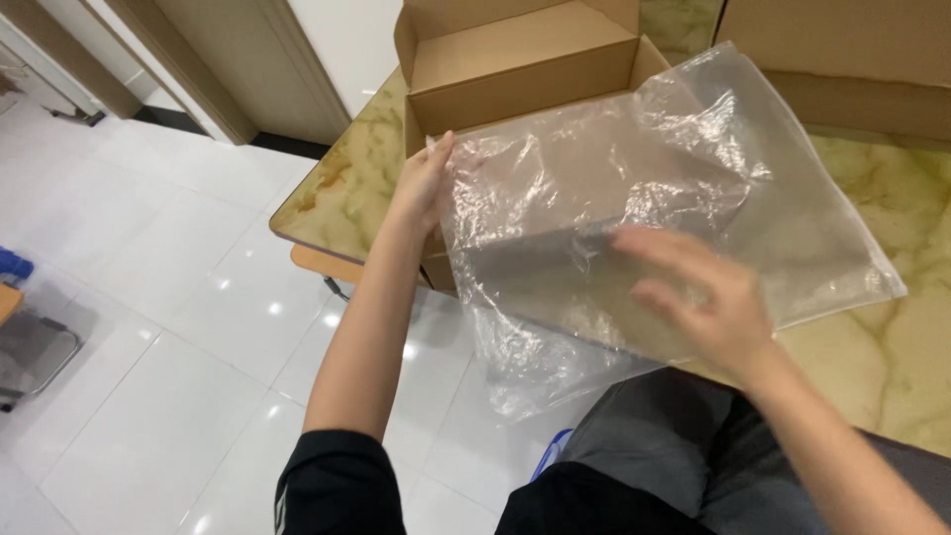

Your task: The person unpacks a patterned garment from a bubble wrap pouch inside a cardboard box, removes it, and hangs it on a hanger among other clothes. They then fold a stack of bubble wrap pouches and place them on the table. Next, they close and stack several empty cardboard boxes. Finally, they take an orange t-shirt from the rack, lay it on the table, and fold it neatly.

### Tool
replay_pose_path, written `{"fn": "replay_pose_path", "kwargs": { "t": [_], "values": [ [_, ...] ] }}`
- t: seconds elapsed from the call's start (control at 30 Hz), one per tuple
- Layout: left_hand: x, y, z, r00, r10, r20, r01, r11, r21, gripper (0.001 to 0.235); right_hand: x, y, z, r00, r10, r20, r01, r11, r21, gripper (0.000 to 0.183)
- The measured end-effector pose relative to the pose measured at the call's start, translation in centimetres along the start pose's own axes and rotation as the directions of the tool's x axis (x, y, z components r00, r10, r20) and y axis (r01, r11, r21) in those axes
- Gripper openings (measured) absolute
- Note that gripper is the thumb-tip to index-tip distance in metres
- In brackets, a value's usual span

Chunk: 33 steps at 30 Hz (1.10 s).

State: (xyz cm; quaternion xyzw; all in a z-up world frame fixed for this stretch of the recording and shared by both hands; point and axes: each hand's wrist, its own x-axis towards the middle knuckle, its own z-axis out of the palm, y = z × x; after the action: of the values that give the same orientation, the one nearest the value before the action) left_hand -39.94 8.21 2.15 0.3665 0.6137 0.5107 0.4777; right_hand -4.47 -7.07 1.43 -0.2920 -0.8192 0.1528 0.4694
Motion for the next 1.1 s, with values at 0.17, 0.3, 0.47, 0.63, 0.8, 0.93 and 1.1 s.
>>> {"fn": "replay_pose_path", "kwargs": {
  "t": [0.17,0.3,0.47,0.63,0.8,0.93,1.1],
  "values": [
    [-3.0,0.8,0.3,0.998,0.069,0.001,-0.068,0.995,-0.066,0.056,3.5,11.8,-9.5,0.797,0.527,-0.295,-0.584,0.798,-0.149,0.039],
    [-4.1,1.3,0.7,0.998,0.056,0.013,-0.05,0.96,-0.276,0.055,4.4,17.0,-12.0,0.412,0.88,-0.238,-0.888,0.446,0.111,0.048],
    [-3.0,1.3,1.1,0.982,0.142,-0.126,-0.144,0.99,-0.004,0.047,3.1,21.7,-11.5,0.346,0.917,-0.199,-0.934,0.356,0.014,0.047],
    [-3.0,2.2,0.3,0.959,0.207,-0.193,-0.161,0.959,0.232,0.036,1.2,23.0,-11.2,0.488,0.808,-0.33,-0.835,0.543,0.093,0.018],
    [-0.9,1.6,-3.9,0.907,0.41,-0.099,-0.352,0.866,0.355,0.037,0.7,21.7,-11.8,0.626,0.691,-0.362,-0.673,0.712,0.198,0.024],
    [-0.9,4.7,-5.4,0.943,0.301,-0.14,-0.269,0.94,0.21,0.036,2.8,16.3,-11.1,0.598,0.739,-0.31,-0.726,0.663,0.183,0.02],
    [0.0,7.2,-9.4,0.903,0.303,-0.306,-0.263,0.951,0.164,0.031,1.4,17.4,-10.8,0.547,0.745,-0.382,-0.742,0.643,0.191,0.014]
  ]
}}
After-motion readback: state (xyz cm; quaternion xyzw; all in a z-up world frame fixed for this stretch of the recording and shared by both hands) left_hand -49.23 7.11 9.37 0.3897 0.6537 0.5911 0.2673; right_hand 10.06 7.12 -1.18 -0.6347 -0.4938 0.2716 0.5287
